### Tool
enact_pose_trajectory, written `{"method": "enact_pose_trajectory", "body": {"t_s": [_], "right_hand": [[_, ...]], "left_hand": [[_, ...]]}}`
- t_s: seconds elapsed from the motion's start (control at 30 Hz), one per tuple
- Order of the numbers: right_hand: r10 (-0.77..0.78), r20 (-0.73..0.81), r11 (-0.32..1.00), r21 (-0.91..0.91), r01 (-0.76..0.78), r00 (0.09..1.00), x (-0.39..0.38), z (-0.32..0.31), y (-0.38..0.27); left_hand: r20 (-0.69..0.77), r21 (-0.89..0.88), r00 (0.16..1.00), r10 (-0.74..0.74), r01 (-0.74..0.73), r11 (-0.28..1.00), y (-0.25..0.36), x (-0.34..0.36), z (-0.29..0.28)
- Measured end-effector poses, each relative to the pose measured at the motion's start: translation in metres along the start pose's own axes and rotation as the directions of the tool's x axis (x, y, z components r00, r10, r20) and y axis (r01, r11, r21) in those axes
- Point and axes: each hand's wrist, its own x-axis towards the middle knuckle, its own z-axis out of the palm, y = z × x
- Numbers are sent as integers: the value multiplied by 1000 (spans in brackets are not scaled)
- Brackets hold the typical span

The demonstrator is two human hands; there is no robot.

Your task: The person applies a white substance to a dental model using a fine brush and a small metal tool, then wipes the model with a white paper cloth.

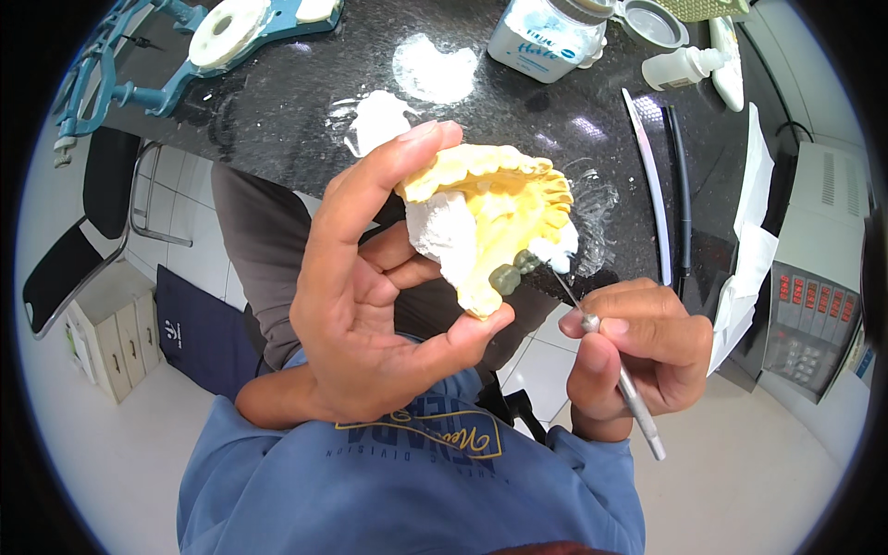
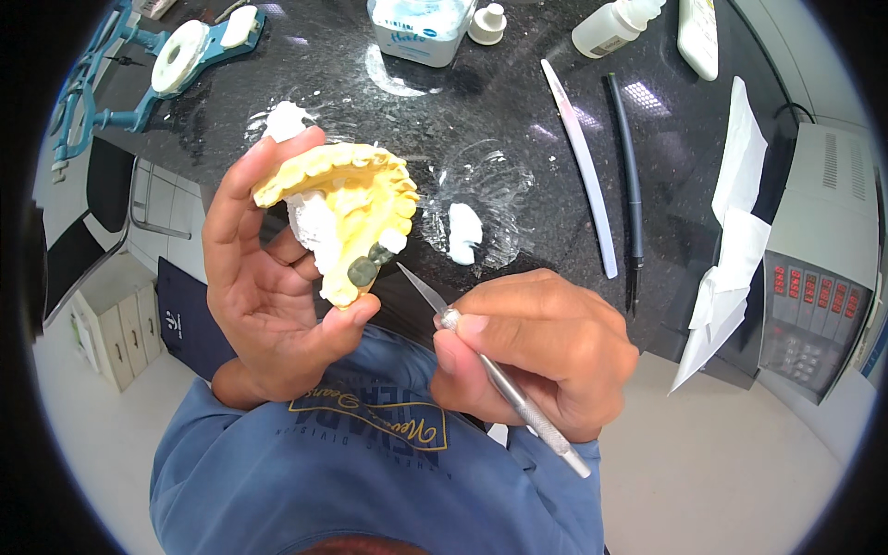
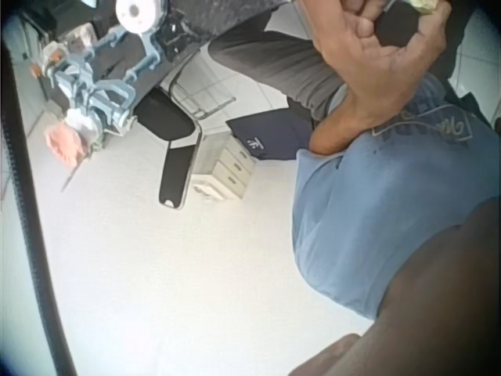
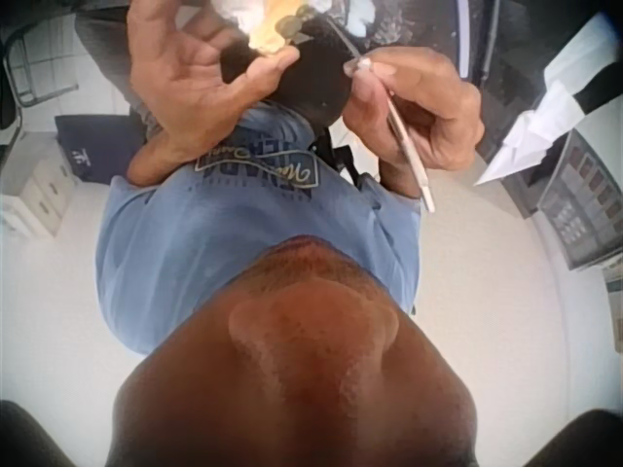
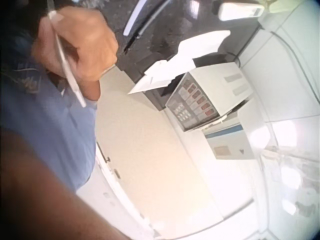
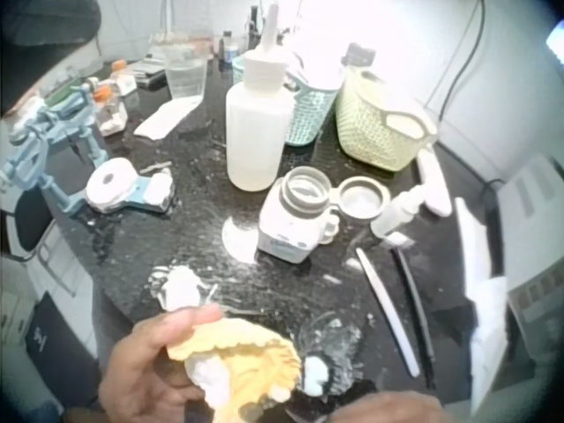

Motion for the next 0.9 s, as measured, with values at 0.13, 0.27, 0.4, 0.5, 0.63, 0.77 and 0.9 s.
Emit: {"method": "enact_pose_trajectory", "body": {"t_s": [0.13,0.27,0.4,0.5,0.63,0.77,0.9], "right_hand": [[21,31,1000,2,-21,999,2,-1,0],[25,67,1000,-13,-24,997,1,-1,0],[34,89,999,-19,-32,995,1,-3,1],[42,67,998,-45,-39,997,0,-1,0],[36,67,999,-39,-33,997,0,-2,1],[47,54,998,-38,-45,997,0,-1,0],[51,36,998,-34,-50,998,1,0,0]], "left_hand": [[2,20,1000,25,-25,999,-1,-1,1],[11,20,999,34,-34,999,-2,-2,1],[2,34,999,41,-42,999,-2,-2,1],[-5,36,999,40,-40,999,-2,-3,2],[-11,43,999,40,-39,998,-3,-3,2],[-11,63,999,43,-42,997,-2,-3,2],[-5,60,999,38,-37,997,-1,-3,2]]}}
